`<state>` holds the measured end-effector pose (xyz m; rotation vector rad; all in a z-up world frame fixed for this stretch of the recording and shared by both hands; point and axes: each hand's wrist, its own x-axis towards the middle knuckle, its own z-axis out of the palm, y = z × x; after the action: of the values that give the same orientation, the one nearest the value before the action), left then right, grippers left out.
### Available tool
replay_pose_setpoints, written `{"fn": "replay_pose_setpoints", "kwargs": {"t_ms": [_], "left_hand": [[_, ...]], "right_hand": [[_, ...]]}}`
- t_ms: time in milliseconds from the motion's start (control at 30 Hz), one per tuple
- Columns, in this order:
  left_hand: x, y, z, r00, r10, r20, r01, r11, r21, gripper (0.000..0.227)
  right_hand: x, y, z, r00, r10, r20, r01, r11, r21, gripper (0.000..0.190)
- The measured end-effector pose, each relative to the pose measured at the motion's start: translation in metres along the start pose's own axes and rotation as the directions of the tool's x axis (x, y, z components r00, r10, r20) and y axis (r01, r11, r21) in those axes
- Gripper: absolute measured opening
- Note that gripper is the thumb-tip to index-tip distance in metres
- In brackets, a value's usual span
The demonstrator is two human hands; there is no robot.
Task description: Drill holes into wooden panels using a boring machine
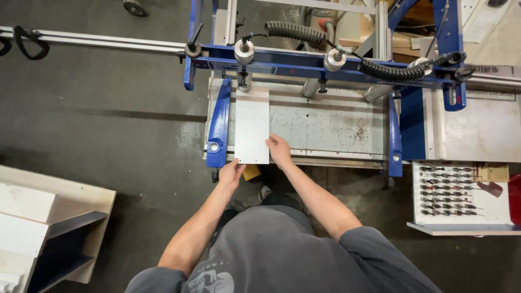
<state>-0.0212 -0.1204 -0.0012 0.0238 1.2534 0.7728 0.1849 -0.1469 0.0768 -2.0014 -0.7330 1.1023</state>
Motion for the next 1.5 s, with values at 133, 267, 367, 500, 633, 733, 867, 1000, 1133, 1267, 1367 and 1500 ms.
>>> {"fn": "replay_pose_setpoints", "kwargs": {"t_ms": [133, 267, 367, 500, 633, 733, 867, 1000, 1133, 1267, 1367, 1500], "left_hand": [[0.028, -0.022, -0.004, 0.998, 0.056, -0.028, -0.058, 0.995, -0.086, 0.037], [0.049, -0.04, -0.02, 0.995, 0.092, -0.032, -0.096, 0.983, -0.155, 0.037], [0.026, -0.03, -0.015, 0.994, 0.105, -0.003, -0.105, 0.994, 0.04, 0.036], [-0.041, 0.026, 0.013, 0.842, 0.482, 0.241, -0.386, 0.226, 0.894, 0.028], [-0.01, 0.068, 0.02, 0.507, 0.633, 0.585, -0.522, -0.315, 0.793, 0.045], [-0.027, 0.098, 0.047, 0.49, 0.442, 0.752, -0.619, -0.431, 0.657, 0.098], [0.0, 0.108, 0.065, 0.564, 0.28, 0.777, -0.599, -0.508, 0.618, 0.129], [0.023, 0.103, 0.072, 0.505, 0.341, 0.793, -0.632, -0.48, 0.609, 0.137], [0.033, 0.098, 0.074, 0.499, 0.396, 0.771, -0.65, -0.417, 0.635, 0.131], [0.036, 0.096, 0.073, 0.538, 0.401, 0.741, -0.63, -0.393, 0.67, 0.132], [0.042, 0.093, 0.072, 0.542, 0.406, 0.736, -0.615, -0.405, 0.677, 0.134], [0.046, 0.09, 0.069, 0.512, 0.424, 0.747, -0.612, -0.43, 0.663, 0.135]], "right_hand": [[-0.005, -0.018, 0.002, 1.0, -0.022, -0.022, 0.022, 0.999, 0.03, 0.049], [-0.007, -0.029, 0.001, 1.0, -0.017, 0.02, 0.016, 0.999, 0.041, 0.052], [0.002, -0.023, 0.004, 0.997, -0.016, 0.07, 0.016, 1.0, -0.002, 0.056], [0.007, -0.016, 0.015, 0.982, -0.126, 0.139, 0.15, 0.972, -0.18, 0.064], [0.02, -0.015, 0.025, 0.977, -0.178, 0.121, 0.203, 0.948, -0.245, 0.063], [0.028, -0.018, 0.027, 0.984, -0.137, 0.112, 0.159, 0.963, -0.219, 0.062], [0.058, -0.017, 0.035, 0.979, -0.185, 0.079, 0.199, 0.947, -0.253, 0.066], [0.066, -0.023, 0.038, 0.98, -0.196, 0.046, 0.2, 0.937, -0.285, 0.071], [0.069, -0.015, 0.043, 0.984, -0.177, 0.025, 0.176, 0.935, -0.308, 0.074], [0.075, -0.003, 0.049, 0.984, -0.178, -0.01, 0.165, 0.932, -0.324, 0.071], [0.08, 0.005, 0.05, 0.984, -0.179, -0.019, 0.162, 0.926, -0.34, 0.07], [0.074, -0.001, 0.051, 0.984, -0.178, -0.018, 0.161, 0.925, -0.343, 0.069]]}}
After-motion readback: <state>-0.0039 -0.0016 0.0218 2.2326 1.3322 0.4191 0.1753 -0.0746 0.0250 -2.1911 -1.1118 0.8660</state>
